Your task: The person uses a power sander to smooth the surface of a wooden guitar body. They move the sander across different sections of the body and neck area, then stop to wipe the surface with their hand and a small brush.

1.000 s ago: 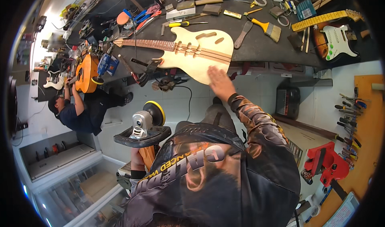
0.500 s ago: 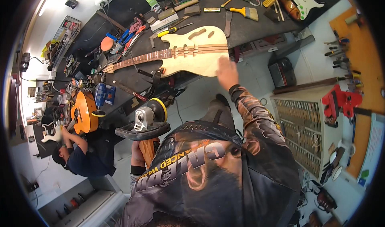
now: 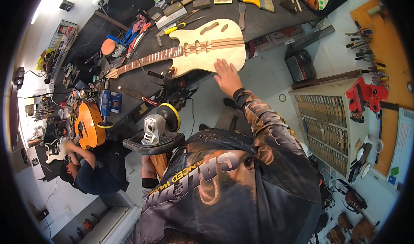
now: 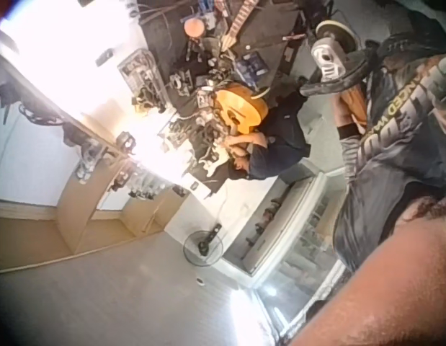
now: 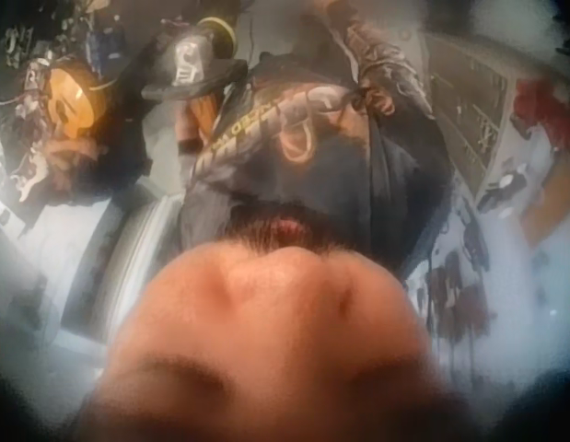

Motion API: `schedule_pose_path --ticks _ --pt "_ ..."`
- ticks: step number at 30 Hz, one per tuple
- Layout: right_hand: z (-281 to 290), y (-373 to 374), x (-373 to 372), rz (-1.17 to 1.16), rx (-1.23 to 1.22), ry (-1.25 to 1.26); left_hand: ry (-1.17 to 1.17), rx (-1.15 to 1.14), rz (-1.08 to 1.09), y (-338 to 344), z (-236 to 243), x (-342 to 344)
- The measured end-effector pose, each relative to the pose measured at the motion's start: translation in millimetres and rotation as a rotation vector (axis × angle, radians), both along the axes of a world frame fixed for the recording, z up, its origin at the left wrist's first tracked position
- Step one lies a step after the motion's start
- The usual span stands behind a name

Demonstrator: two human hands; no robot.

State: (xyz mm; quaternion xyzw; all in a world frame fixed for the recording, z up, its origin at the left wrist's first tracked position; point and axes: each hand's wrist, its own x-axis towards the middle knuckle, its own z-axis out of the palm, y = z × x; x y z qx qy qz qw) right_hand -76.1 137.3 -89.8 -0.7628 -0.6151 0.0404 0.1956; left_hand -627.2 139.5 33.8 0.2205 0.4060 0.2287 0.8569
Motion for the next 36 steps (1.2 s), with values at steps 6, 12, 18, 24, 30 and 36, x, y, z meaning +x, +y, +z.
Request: schedule_pose_path --ticks 6,12,18,24,30,36 --pt "-16.6 51.8 118.3 -0.058 0.093 -0.161 0.240 0.107 0.131 -37.8 44.8 53.5" --pt "-21.0 89.2 152.1 -0.179 0.137 -0.185 0.407 0.006 0.253 -76.0 62.9 100.1" --pt "14.9 24.2 42.7 0.868 -0.066 0.415 0.419 -0.001 0.376 -106.1 61.2 120.8" --pt "-2.6 104.5 160.7 0.238 0.210 0.127 0.420 -0.012 0.449 -128.6 56.8 128.1" --pt "-11.7 114.3 118.4 0.111 -0.160 -0.356 0.410 -0.027 0.506 -152.7 51.5 132.2" --pt "-5.7 41.1 39.6 0.882 0.003 0.290 0.413 0.001 0.504 -149.9 54.3 141.0"
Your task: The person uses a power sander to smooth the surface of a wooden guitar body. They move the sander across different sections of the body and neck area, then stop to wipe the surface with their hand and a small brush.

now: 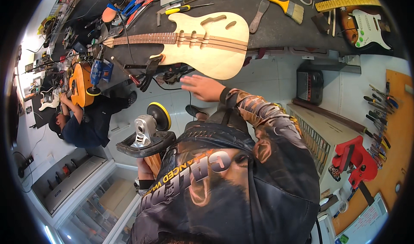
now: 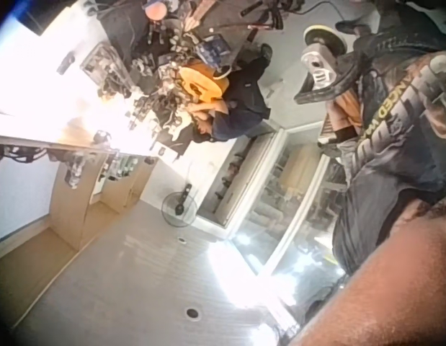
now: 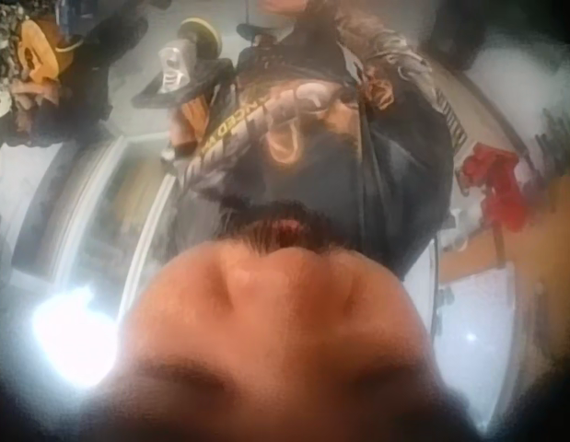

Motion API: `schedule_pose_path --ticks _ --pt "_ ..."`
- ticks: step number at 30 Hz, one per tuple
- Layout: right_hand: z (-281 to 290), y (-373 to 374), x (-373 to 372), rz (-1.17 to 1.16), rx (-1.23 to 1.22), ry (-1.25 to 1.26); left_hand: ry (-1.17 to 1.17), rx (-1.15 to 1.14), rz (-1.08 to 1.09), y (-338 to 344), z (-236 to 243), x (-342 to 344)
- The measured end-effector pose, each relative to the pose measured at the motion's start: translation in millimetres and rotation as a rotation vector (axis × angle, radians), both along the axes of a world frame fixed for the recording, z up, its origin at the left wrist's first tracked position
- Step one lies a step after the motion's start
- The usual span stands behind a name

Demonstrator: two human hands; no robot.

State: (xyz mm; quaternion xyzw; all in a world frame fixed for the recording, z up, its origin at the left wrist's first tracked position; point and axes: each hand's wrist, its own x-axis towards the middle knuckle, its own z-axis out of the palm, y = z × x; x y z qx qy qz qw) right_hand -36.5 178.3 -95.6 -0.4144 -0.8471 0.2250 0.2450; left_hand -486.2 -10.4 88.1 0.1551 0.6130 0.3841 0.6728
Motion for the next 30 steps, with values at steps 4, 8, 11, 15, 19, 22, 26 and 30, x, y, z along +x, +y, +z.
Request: schedule_pose_path --ticks 4,8,11,15,19,22,26,30 --pt "8.5 13.9 46.8 -0.153 0.200 -0.107 0.014 0.007 0.026 -10.3 -0.3 -0.3" --pt "1.2 60.0 151.5 -0.279 0.174 -0.440 0.023 0.010 0.035 -16.6 2.9 -1.2" --pt "2.4 92.1 205.7 -0.715 0.168 -0.527 0.032 0.015 0.029 -17.0 5.1 1.9" --pt "-8.9 87.2 164.8 -0.776 0.216 -0.715 0.069 0.018 0.051 -26.6 10.9 3.7" --pt "19.2 26.6 69.2 -0.615 -0.012 -0.629 0.048 0.041 0.020 -24.0 6.7 -0.7" --pt "-6.0 -23.9 7.9 -0.308 0.066 -0.243 -0.034 0.064 -0.024 -21.0 -2.3 -2.1" --pt "6.9 -40.6 -12.7 -0.072 0.056 0.067 -0.023 0.039 -0.002 -19.6 -2.2 -9.0" --pt "-6.1 -6.4 34.4 -0.270 0.072 -0.028 0.030 0.022 0.003 -20.7 2.2 -4.2"
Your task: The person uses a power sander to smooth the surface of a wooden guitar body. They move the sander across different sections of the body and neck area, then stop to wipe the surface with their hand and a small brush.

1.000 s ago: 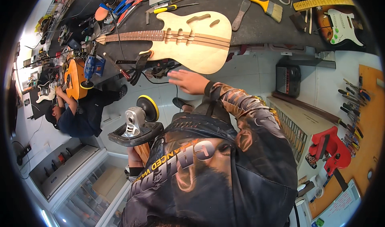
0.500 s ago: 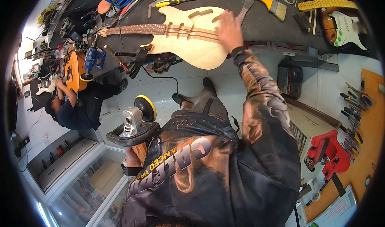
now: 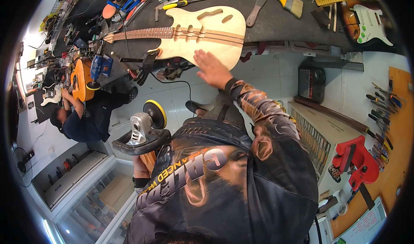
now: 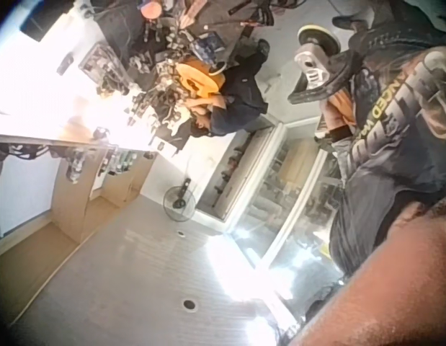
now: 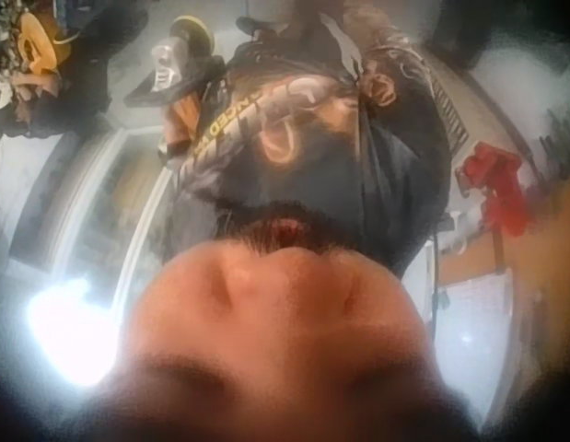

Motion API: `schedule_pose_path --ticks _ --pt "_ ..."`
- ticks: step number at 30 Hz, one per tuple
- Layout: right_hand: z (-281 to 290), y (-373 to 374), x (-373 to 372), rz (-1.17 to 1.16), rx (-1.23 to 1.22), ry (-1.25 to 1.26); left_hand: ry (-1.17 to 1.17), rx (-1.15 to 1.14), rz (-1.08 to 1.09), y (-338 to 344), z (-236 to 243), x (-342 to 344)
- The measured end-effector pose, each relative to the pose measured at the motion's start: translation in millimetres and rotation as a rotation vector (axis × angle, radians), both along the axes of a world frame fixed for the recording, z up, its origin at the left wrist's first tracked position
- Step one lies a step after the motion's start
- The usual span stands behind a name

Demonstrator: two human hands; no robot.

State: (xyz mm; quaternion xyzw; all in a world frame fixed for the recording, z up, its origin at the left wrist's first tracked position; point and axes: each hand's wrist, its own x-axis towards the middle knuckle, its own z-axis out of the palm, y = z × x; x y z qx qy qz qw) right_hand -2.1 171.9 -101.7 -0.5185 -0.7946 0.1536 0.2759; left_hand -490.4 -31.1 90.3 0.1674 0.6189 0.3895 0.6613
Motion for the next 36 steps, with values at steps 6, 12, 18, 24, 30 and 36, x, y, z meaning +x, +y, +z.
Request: schedule_pose_path --ticks 6,12,18,24,30,36 --pt "-4.0 53.0 90.4 -0.183 0.068 -0.344 0.011 0.030 -0.013 4.2 25.7 10.8" --pt "-3.2 40.3 67.7 -0.090 0.041 -0.099 0.044 0.026 0.009 0.5 20.5 11.2" --pt "-4.4 54.2 70.9 -0.419 0.128 -0.056 0.026 0.035 0.029 0.4 14.7 9.2" --pt "-3.8 0.7 0.7 -0.239 -0.017 -0.357 0.022 0.017 0.004 9.0 17.3 22.3" --pt "-4.3 54.7 100.4 -0.261 0.077 -0.232 0.062 0.004 -0.045 6.1 17.6 20.1" --pt "-5.1 51.7 61.4 -0.492 0.076 -0.447 0.059 0.023 -0.016 10.0 20.7 29.9"
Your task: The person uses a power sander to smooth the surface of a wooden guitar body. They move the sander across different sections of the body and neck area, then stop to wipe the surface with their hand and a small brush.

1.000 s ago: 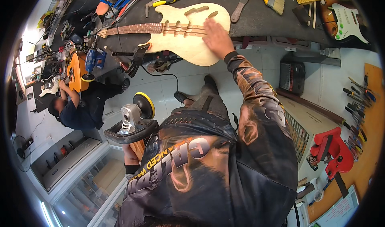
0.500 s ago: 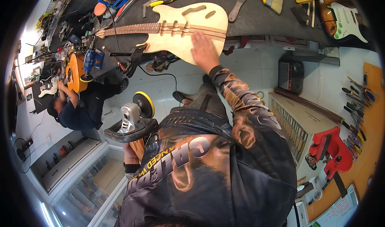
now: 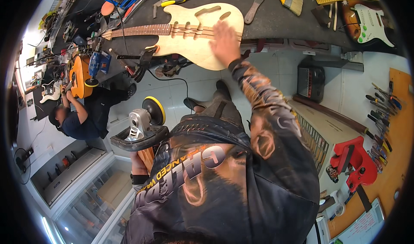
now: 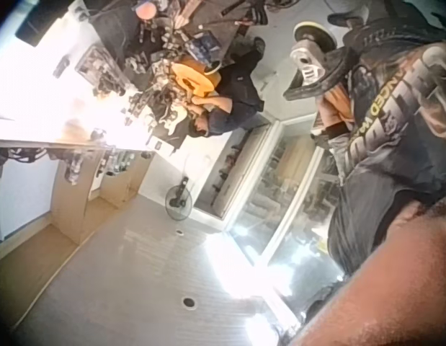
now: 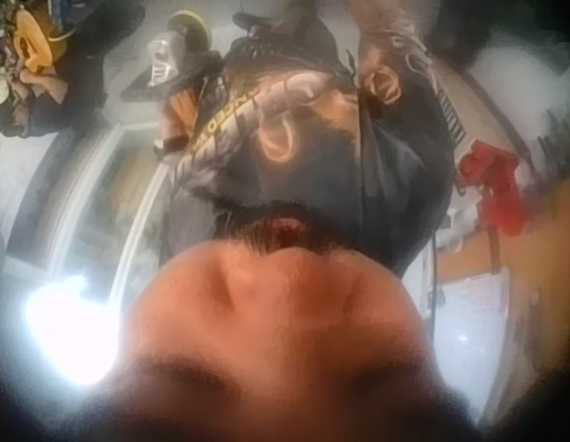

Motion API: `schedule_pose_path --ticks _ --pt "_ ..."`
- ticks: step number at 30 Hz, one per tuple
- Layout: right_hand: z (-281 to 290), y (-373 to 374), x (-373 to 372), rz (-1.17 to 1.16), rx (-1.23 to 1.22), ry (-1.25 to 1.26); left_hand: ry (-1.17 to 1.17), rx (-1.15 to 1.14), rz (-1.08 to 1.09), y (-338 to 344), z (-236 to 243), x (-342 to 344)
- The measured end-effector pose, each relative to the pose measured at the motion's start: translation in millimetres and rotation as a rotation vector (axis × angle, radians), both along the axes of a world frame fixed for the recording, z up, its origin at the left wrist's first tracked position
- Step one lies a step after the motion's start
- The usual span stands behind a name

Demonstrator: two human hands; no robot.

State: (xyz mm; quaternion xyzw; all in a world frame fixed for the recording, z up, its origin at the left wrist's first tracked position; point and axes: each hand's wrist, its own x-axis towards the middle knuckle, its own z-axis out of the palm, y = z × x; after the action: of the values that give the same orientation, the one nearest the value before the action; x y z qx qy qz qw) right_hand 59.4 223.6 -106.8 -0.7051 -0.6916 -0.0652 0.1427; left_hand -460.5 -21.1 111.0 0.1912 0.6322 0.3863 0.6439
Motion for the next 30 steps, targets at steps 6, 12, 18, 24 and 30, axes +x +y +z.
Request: schedule_pose_path --ticks 6,12,18,24,30 --pt "-1.8 -106.1 -114.0 0.650 -0.100 0.165 -0.092 -0.021 -0.010 -7.7 -28.2 -15.0" --pt "27.5 -67.6 -70.8 0.551 -0.043 0.461 -0.051 0.001 0.014 -10.5 -18.8 -1.2" --pt "0.4 -48.6 -57.0 0.425 -0.048 0.190 -0.068 -0.017 0.073 -21.4 -27.8 -0.8" --pt "-65.6 -146.4 -110.4 1.019 -0.650 0.471 -0.187 -0.013 -0.004 -7.3 -21.5 7.7" --pt "99.6 -121.6 -101.8 0.394 -0.573 0.968 -0.404 -0.043 -0.098 4.5 -22.1 34.9"
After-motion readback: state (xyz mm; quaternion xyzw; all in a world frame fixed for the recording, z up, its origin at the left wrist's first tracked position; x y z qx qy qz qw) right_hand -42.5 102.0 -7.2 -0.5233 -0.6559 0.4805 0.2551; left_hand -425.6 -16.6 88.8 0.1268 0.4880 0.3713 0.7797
